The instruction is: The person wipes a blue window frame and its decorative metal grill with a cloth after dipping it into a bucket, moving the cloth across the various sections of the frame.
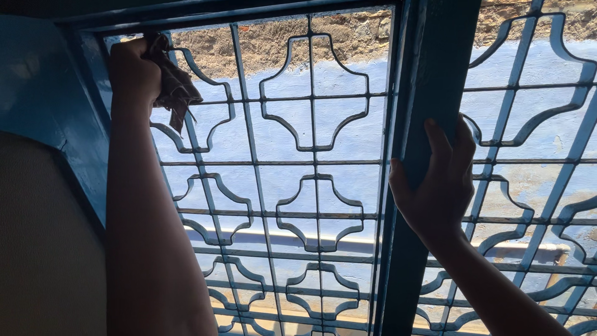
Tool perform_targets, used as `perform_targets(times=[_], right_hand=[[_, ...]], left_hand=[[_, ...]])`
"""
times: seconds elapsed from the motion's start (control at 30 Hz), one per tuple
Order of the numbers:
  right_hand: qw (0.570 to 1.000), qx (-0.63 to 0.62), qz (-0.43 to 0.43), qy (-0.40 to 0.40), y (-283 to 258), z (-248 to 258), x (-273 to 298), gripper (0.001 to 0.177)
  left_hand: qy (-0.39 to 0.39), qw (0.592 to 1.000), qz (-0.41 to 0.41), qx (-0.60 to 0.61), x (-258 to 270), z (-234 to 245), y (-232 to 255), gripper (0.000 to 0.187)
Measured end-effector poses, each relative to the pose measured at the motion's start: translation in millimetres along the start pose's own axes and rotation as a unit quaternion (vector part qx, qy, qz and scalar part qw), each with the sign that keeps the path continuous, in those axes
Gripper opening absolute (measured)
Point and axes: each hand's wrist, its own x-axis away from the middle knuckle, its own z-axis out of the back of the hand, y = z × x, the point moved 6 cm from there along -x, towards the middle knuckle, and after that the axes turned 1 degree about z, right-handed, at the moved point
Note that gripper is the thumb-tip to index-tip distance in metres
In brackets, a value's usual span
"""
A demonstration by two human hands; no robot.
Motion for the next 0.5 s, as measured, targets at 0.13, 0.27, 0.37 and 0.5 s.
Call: perform_targets(times=[0.13,0.27,0.37,0.5], right_hand=[[1.000,0.002,0.002,0.003,1,0,-1,0.073],[1.000,0.010,0.007,0.004,1,-1,2,0.074],[1.000,0.018,0.004,0.000,3,-1,3,0.074],[1.000,0.030,0.003,0.001,2,-1,2,0.074]], left_hand=[[0.000,0.984,0.094,0.148,0,-2,-32,0.036],[0.039,0.969,-0.049,-0.238,31,10,-30,0.037],[0.026,0.945,-0.064,-0.319,44,11,-24,0.034],[0.049,0.925,-0.090,-0.367,57,13,-9,0.023]])
